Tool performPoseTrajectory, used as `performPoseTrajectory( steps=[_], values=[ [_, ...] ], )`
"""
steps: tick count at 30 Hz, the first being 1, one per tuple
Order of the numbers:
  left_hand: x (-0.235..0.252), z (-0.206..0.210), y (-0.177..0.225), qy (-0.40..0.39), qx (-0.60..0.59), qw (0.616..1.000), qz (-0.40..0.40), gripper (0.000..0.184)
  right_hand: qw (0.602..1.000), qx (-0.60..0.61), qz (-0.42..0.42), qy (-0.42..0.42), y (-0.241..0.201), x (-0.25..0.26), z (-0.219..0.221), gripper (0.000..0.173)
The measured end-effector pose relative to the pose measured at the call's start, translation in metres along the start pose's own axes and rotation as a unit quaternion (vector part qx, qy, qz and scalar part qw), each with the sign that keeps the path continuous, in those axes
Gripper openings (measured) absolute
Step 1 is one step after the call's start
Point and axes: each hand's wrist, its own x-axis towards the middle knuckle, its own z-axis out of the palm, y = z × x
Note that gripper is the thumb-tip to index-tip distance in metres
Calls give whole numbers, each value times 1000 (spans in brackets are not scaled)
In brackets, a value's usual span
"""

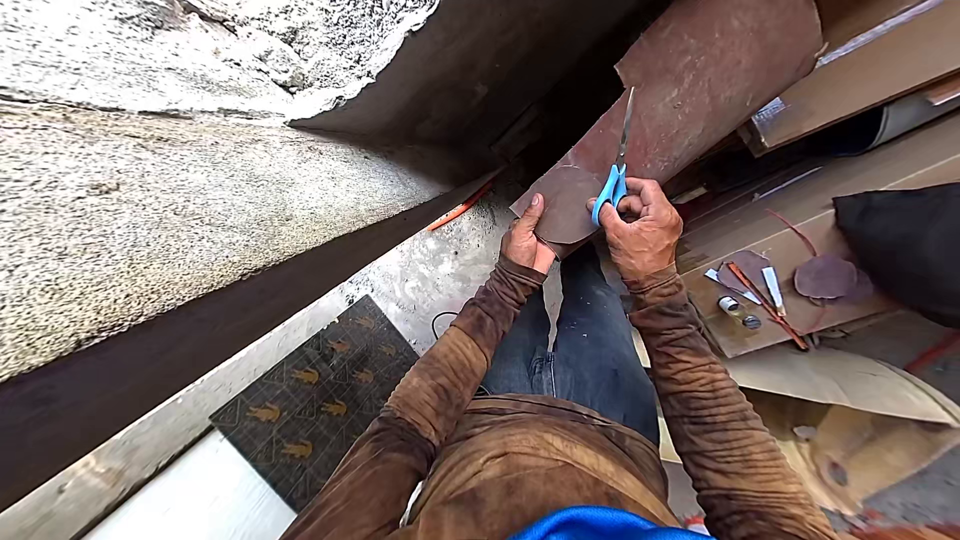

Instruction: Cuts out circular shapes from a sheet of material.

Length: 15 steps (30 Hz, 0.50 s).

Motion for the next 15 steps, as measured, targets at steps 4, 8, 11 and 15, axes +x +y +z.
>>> performPoseTrajectory(
  steps=[4,8,11,15],
  values=[
    [-1,1,-2,11,-3,1000,-3,34,1000,-15,0,-3,3,-3,-3,42],
    [0,1,-2,11,2,1000,7,33,1000,-2,3,-16,3,-2,-4,42],
    [-4,3,0,15,13,1000,11,31,1000,9,2,-22,4,-1,-5,43],
    [-5,5,0,8,12,1000,22,32,1000,20,-2,-23,2,3,-9,43]
  ],
)
